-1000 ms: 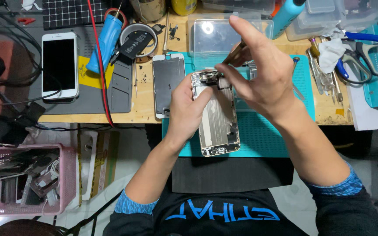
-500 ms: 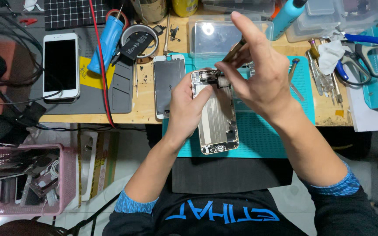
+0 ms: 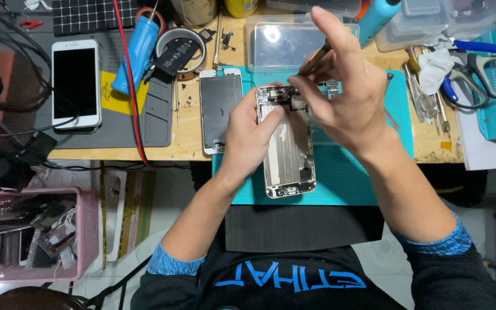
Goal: The person disassembles a smartphone, using a screwdriver to remove small screws from the phone frame and placing the screws and removed components onto a parts tray on the work mat. They hold the phone frame in one hand while unscrewing and repositioning it repeatedly to access different edges.
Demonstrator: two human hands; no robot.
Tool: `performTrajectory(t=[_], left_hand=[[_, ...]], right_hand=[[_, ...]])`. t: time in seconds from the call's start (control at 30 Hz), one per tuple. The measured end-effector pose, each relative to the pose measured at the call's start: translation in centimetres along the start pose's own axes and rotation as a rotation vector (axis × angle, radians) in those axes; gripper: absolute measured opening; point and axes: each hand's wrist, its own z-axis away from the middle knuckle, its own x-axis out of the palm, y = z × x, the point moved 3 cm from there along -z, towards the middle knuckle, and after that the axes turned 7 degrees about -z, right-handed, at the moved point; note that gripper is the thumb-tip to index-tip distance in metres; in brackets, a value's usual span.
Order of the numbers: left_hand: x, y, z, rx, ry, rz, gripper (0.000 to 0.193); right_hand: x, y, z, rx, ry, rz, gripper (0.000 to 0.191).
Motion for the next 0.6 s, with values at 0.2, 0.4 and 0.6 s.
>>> performTrajectory(t=[0.2,0.4,0.6], left_hand=[[0.07,0.12,0.13,0.010,-0.005,0.011,0.034],[0.07,0.23,0.07,0.007,-0.013,0.003,0.035],[0.02,0.01,0.14,0.010,-0.001,-0.038,0.036]], right_hand=[[-0.15,0.10,0.10,-0.042,-0.006,0.009,0.075],[-0.23,0.08,0.20,-0.011,0.020,-0.033,0.074],[-0.19,-0.11,0.15,-0.027,0.002,-0.046,0.076]])
